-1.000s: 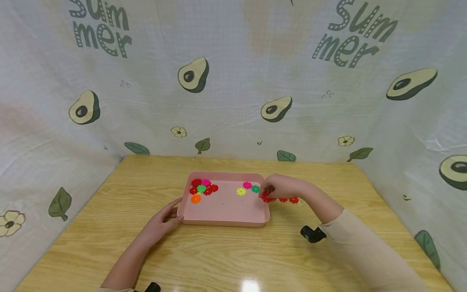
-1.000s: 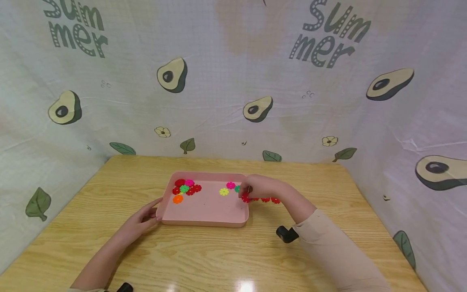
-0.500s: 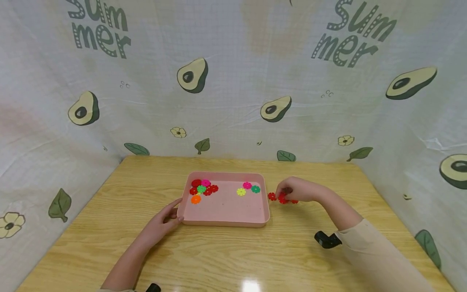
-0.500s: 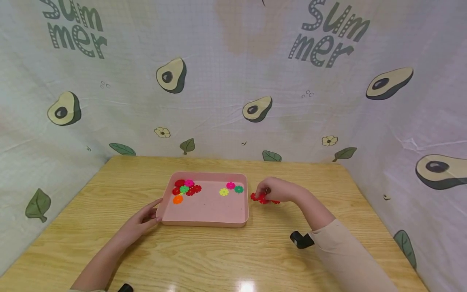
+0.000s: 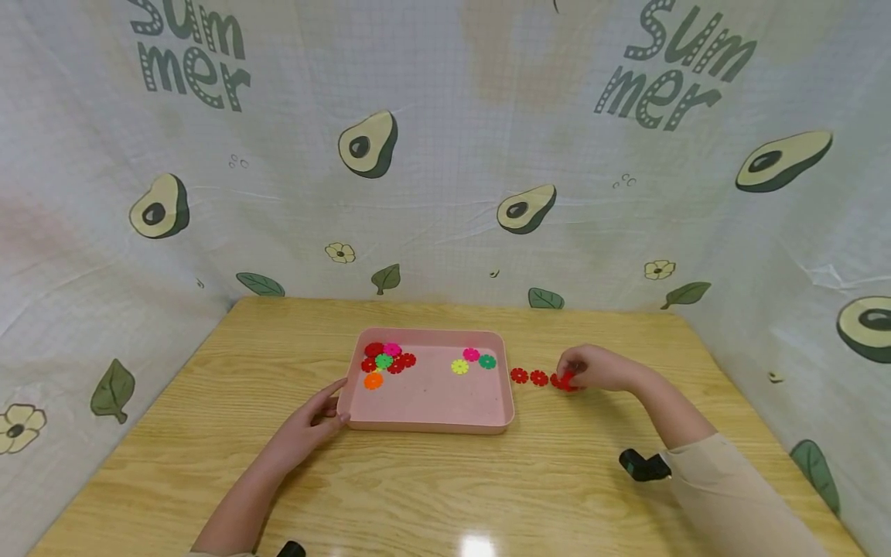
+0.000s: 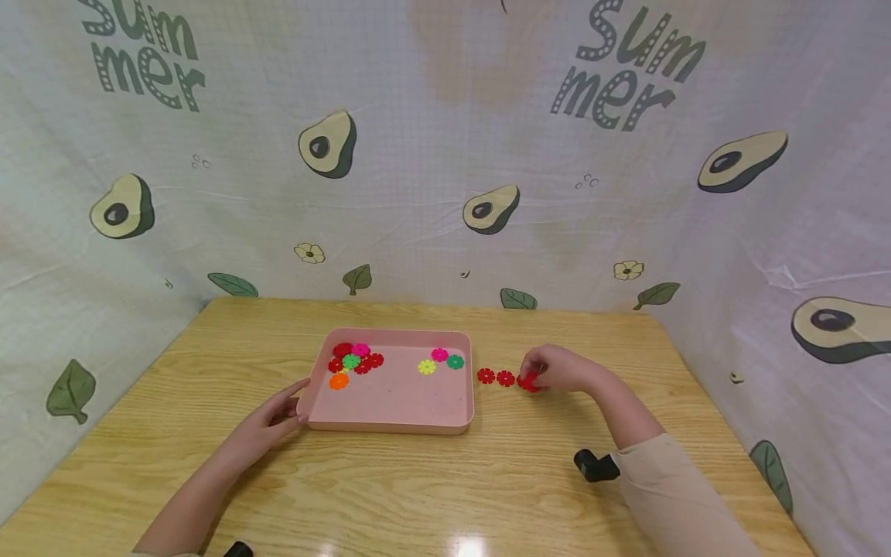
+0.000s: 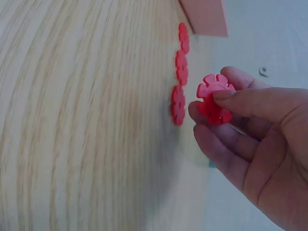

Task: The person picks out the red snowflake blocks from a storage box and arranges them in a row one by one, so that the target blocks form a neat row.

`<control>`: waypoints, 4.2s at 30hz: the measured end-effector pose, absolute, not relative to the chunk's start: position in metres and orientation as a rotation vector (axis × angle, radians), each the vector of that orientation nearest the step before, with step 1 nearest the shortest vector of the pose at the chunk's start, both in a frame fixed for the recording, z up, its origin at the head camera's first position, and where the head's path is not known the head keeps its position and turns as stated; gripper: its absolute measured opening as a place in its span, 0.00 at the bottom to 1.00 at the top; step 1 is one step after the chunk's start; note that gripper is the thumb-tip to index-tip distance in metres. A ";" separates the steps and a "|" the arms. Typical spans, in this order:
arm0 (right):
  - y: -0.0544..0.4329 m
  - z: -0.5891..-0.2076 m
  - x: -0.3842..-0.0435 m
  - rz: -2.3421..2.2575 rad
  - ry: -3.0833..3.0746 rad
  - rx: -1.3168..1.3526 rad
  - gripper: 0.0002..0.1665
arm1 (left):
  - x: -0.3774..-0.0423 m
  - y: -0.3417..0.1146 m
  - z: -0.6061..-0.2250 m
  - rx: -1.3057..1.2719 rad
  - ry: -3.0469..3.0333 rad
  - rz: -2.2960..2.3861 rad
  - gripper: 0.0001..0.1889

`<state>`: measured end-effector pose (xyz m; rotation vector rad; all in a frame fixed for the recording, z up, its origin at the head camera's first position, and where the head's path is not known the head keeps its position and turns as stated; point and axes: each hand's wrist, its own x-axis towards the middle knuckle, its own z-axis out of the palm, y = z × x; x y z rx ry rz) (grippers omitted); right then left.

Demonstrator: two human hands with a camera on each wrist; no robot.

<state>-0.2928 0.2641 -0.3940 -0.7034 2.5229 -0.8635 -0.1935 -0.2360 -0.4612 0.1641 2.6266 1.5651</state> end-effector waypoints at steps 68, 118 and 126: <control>0.214 -0.374 -0.312 -0.718 2.617 -0.686 0.16 | -0.191 -0.236 -0.460 0.175 2.621 1.568 0.34; 0.038 -0.372 -0.349 -0.634 2.331 -0.963 0.19 | -0.190 -0.237 -0.459 0.171 2.605 1.603 0.35; 0.024 -0.378 -0.352 -0.573 2.341 -0.963 0.17 | -0.192 -0.236 -0.463 0.130 2.615 1.586 0.35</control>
